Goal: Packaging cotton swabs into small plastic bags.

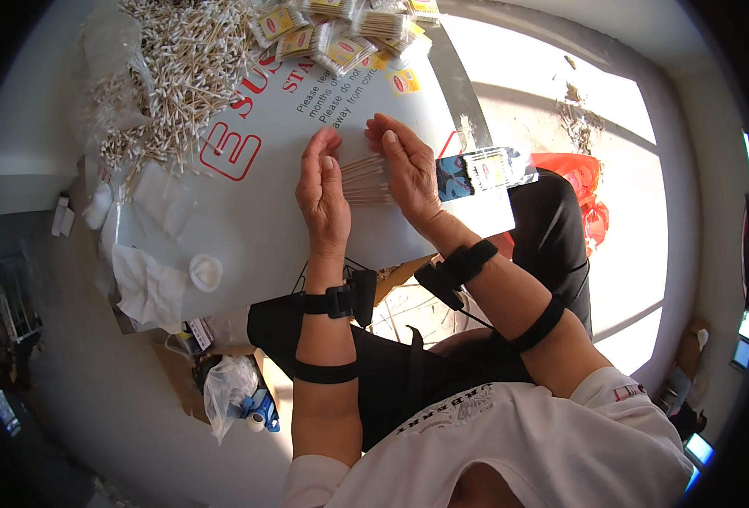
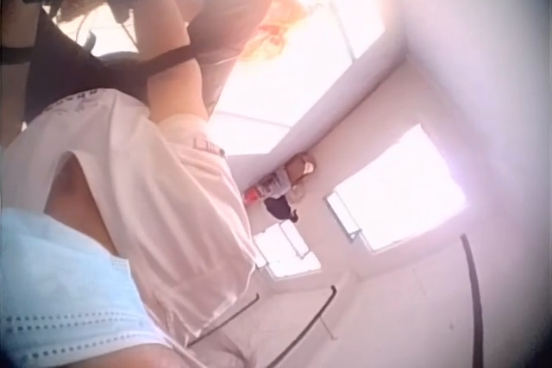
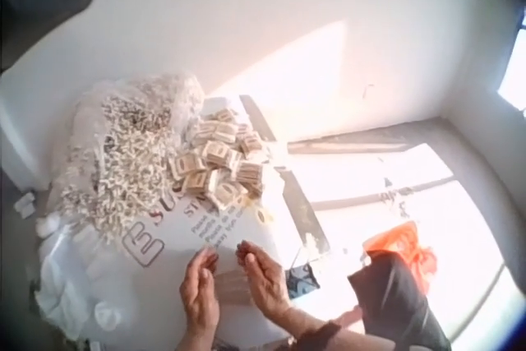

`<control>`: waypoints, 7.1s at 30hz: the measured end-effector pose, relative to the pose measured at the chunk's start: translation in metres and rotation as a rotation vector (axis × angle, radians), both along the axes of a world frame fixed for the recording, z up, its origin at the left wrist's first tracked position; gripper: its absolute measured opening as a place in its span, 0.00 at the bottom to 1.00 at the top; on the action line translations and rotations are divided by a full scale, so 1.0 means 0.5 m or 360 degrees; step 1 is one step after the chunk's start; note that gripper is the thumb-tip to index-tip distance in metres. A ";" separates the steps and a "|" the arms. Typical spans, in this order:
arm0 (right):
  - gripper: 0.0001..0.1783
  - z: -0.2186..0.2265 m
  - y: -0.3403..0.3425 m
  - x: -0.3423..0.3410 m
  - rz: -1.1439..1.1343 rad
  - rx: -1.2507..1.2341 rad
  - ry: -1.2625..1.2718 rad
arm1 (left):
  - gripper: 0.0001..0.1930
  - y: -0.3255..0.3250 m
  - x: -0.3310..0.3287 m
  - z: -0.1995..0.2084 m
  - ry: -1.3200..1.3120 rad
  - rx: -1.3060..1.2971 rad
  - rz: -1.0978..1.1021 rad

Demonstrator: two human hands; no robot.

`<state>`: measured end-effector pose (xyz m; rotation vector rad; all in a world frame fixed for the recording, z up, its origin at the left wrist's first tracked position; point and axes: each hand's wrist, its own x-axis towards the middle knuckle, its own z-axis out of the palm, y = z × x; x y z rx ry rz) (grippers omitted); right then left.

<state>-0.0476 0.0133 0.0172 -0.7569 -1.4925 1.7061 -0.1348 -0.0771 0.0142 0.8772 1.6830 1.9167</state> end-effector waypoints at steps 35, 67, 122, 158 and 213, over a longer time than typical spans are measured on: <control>0.06 -0.002 -0.033 0.112 0.0086 0.1352 -0.0635 | 0.44 -0.104 0.066 0.032 0.1634 -0.1314 -0.0273; 0.08 0.012 -0.038 0.097 0.0070 0.1247 -0.0801 | 0.43 -0.107 0.065 0.030 0.1575 -0.1307 -0.0291; 0.08 0.103 0.182 -0.297 0.1665 0.0869 -0.1459 | 0.47 -0.109 0.062 0.034 0.1261 -0.1110 -0.0301; 0.02 0.114 0.192 -0.137 0.0826 0.0325 -0.0506 | 0.48 -0.107 0.062 0.030 0.1388 -0.1181 -0.0273; 0.02 0.053 0.103 -0.011 0.0866 0.1702 -0.0908 | 0.39 -0.106 0.059 0.029 0.1449 -0.0977 -0.0163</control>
